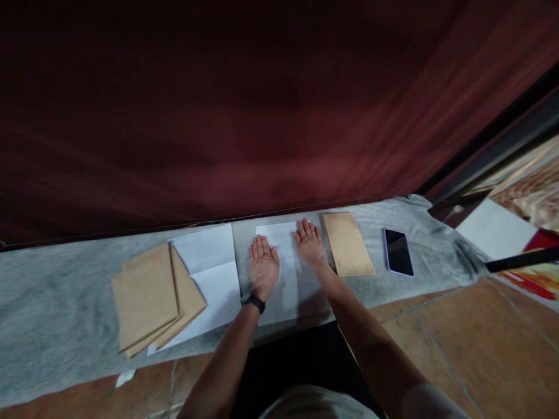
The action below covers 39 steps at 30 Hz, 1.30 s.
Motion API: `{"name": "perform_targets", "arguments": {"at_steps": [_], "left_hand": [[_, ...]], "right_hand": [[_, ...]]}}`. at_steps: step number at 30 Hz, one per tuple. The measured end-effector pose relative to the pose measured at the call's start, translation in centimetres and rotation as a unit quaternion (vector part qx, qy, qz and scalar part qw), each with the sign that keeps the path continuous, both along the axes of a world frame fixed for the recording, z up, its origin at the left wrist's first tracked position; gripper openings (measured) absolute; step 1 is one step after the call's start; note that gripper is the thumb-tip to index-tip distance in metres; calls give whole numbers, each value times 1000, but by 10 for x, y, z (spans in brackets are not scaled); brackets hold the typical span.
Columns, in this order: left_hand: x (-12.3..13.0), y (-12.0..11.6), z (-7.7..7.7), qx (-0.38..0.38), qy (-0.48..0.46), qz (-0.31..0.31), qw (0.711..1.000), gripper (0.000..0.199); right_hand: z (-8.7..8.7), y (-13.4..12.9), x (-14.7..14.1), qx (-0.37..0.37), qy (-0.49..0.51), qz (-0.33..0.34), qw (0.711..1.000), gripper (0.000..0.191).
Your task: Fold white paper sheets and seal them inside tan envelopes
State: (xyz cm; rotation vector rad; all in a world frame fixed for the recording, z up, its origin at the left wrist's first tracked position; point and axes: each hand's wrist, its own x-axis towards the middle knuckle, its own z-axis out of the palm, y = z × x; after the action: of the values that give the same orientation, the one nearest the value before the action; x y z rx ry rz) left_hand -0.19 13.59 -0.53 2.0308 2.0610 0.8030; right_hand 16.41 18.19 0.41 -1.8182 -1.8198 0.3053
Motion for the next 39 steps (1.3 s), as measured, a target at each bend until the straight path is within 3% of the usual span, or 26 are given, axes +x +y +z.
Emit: {"name": "perform_targets", "arguments": {"at_steps": [3, 8, 11, 13, 24, 29, 34, 39], "left_hand": [[-3, -22, 8, 26, -5, -35, 999, 60], [1, -83, 10, 3, 72, -114, 991, 60], [0, -107, 5, -26, 102, -125, 987, 60], [-3, -114, 4, -28, 102, -113, 988, 60], [-23, -148, 1, 14, 40, -63, 997, 62], [-19, -166, 7, 16, 68, -70, 995, 60], [-4, -173, 14, -9, 133, -181, 974, 58], [-15, -173, 8, -3, 158, -197, 968, 56]], "right_hand": [[9, -19, -7, 16, 4, -4, 1000, 55], [8, -101, -33, -3, 6, 132, 991, 54], [0, -143, -36, -22, 17, 140, 990, 55], [-4, -158, -29, -23, 29, 121, 992, 57], [-6, -192, 29, -7, 123, 55, 991, 58], [-2, -203, 27, 6, 120, 38, 992, 55], [3, -208, 0, -18, 62, 141, 988, 54], [0, -216, 13, -10, 11, 174, 985, 57]]}}
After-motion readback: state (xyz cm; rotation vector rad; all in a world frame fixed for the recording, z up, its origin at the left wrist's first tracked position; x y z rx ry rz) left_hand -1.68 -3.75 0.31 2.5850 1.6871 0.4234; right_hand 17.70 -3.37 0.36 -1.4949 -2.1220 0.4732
